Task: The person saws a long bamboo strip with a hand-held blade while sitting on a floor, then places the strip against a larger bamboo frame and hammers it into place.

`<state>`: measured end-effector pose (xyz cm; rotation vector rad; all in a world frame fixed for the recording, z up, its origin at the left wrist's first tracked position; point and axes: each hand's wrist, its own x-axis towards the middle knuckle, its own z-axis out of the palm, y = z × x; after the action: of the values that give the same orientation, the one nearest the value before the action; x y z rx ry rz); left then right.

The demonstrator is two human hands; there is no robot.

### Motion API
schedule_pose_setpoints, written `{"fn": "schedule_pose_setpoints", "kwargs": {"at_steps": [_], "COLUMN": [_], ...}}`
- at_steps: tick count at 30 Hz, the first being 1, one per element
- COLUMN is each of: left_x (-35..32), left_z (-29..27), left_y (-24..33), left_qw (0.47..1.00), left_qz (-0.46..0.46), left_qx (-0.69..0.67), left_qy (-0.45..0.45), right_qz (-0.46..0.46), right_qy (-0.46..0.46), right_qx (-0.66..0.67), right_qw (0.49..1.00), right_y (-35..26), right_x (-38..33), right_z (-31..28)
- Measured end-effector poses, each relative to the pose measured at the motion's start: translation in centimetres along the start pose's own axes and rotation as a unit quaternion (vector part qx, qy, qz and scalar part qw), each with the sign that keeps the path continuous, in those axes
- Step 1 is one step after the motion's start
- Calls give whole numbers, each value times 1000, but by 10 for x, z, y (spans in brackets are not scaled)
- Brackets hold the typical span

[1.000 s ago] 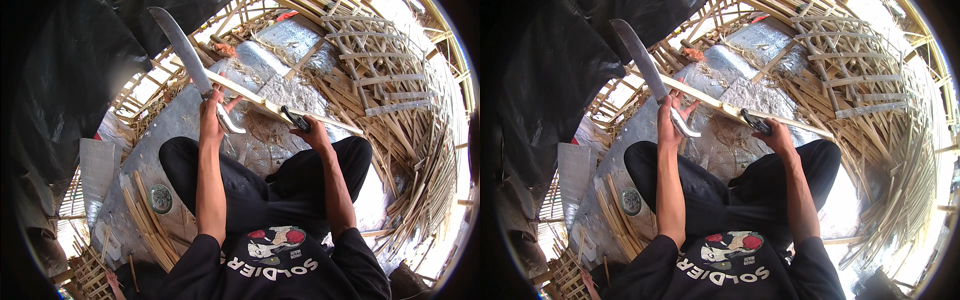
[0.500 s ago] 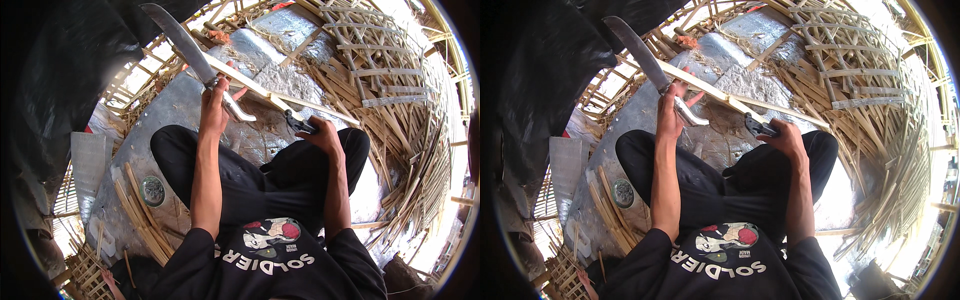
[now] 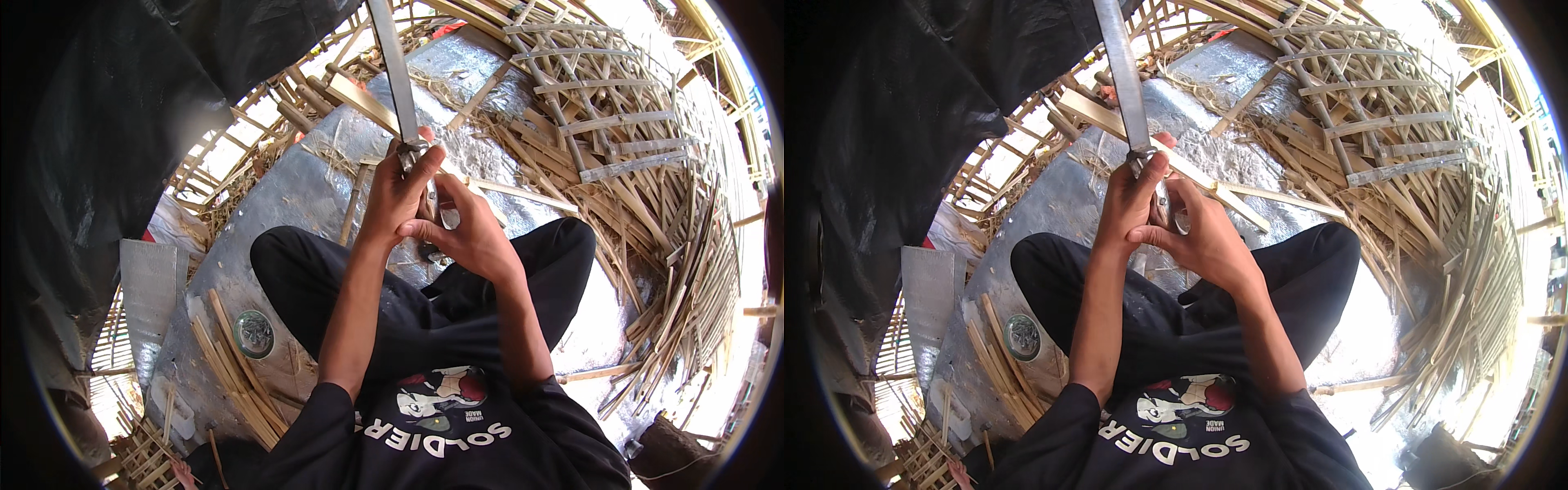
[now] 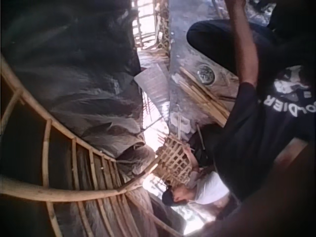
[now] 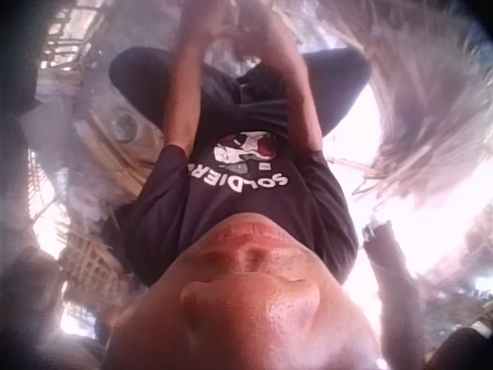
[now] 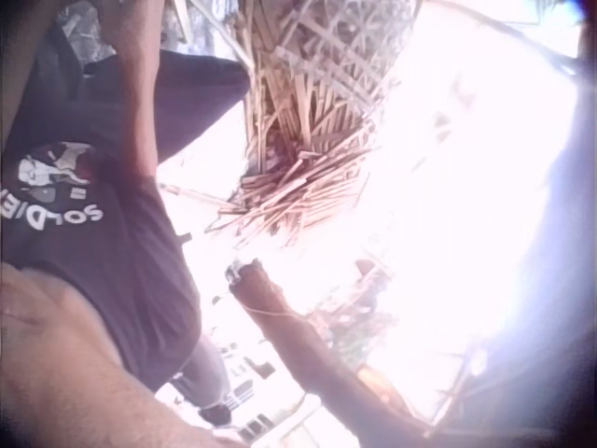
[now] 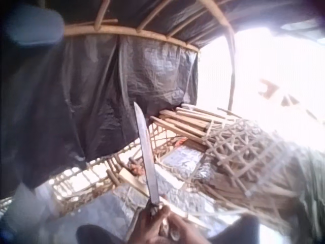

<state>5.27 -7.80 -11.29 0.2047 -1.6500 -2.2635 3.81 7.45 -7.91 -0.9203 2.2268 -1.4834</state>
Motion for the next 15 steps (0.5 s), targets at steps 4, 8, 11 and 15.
{"fn": "schedule_pose_setpoints", "kwargs": {"at_steps": [4,8,11,15], "left_x": [12,12,15,18], "left_z": [-6,21,26,25], "left_y": [3,23,21,20], "left_qw": [992,983,986,952], "left_qz": [16,82,135,289], "left_qx": [31,101,91,-20], "left_qy": [-119,-131,-30,98], "right_qz": [59,48,27,-16], "right_qy": [-22,63,101,137], "right_qx": [239,372,398,410], "right_qw": [969,925,911,901], "right_y": [2,-3,12,30], "right_x": [-9,-34,-63,-95], "right_z": [-5,-20,-43,-72]}}
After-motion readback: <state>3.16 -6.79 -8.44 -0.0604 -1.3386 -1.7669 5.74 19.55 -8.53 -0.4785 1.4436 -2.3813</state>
